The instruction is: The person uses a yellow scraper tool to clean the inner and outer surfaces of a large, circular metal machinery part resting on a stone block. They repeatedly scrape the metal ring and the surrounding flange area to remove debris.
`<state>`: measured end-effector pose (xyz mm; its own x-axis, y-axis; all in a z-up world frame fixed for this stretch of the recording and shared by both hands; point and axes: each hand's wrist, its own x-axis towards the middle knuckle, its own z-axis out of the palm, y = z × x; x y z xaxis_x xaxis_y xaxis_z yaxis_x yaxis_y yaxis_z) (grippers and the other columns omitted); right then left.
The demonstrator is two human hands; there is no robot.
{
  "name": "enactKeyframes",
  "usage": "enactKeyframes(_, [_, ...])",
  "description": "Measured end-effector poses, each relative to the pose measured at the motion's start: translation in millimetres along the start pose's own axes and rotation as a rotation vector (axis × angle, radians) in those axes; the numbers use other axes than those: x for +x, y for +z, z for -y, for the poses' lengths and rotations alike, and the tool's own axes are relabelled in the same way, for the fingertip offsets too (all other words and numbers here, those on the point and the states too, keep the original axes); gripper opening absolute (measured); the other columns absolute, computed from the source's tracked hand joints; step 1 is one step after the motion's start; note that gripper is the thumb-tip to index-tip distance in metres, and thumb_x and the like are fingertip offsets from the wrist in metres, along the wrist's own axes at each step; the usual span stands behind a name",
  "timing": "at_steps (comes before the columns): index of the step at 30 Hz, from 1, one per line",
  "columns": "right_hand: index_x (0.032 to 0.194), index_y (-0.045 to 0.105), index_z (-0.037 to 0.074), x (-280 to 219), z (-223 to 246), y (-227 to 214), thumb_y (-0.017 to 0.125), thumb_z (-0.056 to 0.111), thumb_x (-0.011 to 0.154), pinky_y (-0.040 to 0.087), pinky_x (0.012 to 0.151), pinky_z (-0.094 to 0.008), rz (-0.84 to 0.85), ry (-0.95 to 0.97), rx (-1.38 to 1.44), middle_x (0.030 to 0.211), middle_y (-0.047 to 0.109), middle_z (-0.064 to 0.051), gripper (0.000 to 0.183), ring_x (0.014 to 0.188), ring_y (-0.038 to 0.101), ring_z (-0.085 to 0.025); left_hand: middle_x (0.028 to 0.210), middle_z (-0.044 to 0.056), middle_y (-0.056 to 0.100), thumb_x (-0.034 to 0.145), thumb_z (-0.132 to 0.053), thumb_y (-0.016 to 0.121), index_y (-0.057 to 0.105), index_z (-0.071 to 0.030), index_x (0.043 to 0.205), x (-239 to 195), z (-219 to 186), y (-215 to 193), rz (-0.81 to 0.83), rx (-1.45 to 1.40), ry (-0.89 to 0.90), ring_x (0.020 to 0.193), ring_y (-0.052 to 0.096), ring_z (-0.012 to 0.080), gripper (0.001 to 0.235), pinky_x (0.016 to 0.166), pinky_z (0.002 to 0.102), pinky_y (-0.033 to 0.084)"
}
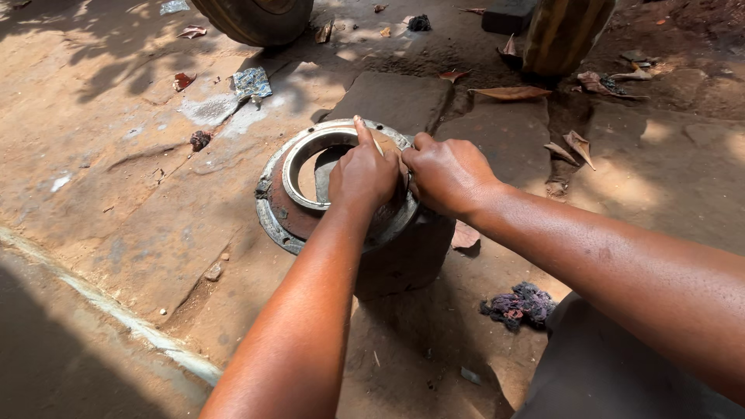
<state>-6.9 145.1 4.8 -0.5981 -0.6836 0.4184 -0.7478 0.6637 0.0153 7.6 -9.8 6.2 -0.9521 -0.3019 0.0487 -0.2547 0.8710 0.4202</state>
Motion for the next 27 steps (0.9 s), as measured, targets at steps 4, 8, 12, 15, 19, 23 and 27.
enactKeyframes(4, [0.097,0.069,0.008,-13.6,-1.1,-3.8,0.069,0.014,0.080,0.057,0.069,-0.050,0.107,-0.001,-0.049,0.101,0.066,-0.016,0.019,0.078,0.070,-0.040,0.121,0.019,0.070,0.097,-0.043,0.047,0.007,-0.010,0.163,-10.5,-3.9,-3.2,0.062,0.038,-0.008,0.113,0.066,0.0360,0.085,0.095,0.047,0.051])
enactKeyframes(8, [0.106,0.069,0.008,-1.8,-4.9,1.9,0.069,0.013,0.077,0.057,0.068,-0.050,0.104,0.011,-0.039,0.098,0.067,-0.016,0.030,0.078,0.071,-0.040,0.121,0.019,0.070,0.096,-0.042,0.048,0.014,-0.009,0.162,-10.8,-3.8,-5.7,-0.014,0.007,0.019,0.112,0.067,0.0378,0.081,0.094,0.048,0.052])
enactKeyframes(12, [0.100,0.072,0.010,16.2,-22.5,0.5,0.070,0.018,0.081,0.056,0.080,-0.050,0.162,0.096,-0.047,0.102,0.068,-0.015,0.021,0.092,0.070,-0.039,0.114,0.022,0.072,0.096,-0.042,0.047,0.016,-0.005,0.162,-15.1,-6.4,-6.6,-0.046,0.027,0.060,0.107,0.069,0.0382,0.081,0.093,0.048,0.052])
enactKeyframes(15, [0.102,0.072,0.012,12.9,-35.7,-1.9,0.071,0.020,0.081,0.055,0.081,-0.049,0.172,0.009,0.063,0.099,0.067,-0.015,0.022,0.093,0.068,-0.040,0.113,0.020,0.073,0.096,-0.040,0.045,0.014,-0.007,0.163,-16.3,-5.8,-4.8,0.004,0.022,0.019,0.106,0.069,0.0380,0.080,0.091,0.049,0.054])
enactKeyframes(19, [0.107,0.070,0.011,-4.9,-39.1,-9.7,0.071,0.021,0.078,0.054,0.073,-0.052,0.100,0.053,0.102,0.100,0.067,-0.013,0.031,0.087,0.068,-0.041,0.112,0.021,0.072,0.096,-0.041,0.046,0.015,-0.002,0.161,-11.3,-5.8,-4.9,-0.072,0.031,0.065,0.104,0.070,0.0384,0.083,0.091,0.048,0.053])
enactKeyframes(23, [0.098,0.070,0.010,-15.1,-18.1,-11.7,0.070,0.019,0.079,0.054,0.073,-0.052,0.122,0.023,0.105,0.103,0.066,-0.012,0.020,0.086,0.067,-0.041,0.111,0.022,0.073,0.096,-0.041,0.046,0.017,-0.005,0.162,-13.8,-3.8,-0.3,-0.045,0.033,0.036,0.104,0.070,0.0379,0.080,0.090,0.048,0.054])
enactKeyframes(27, [0.095,0.072,0.011,6.3,-8.1,-17.9,0.070,0.018,0.081,0.054,0.075,-0.052,0.034,0.001,0.131,0.100,0.067,-0.012,0.015,0.087,0.067,-0.041,0.111,0.020,0.073,0.096,-0.043,0.046,0.017,-0.005,0.161,-14.2,-6.0,-4.3,-0.064,0.034,0.046,0.103,0.070,0.0373,0.080,0.087,0.048,0.055])
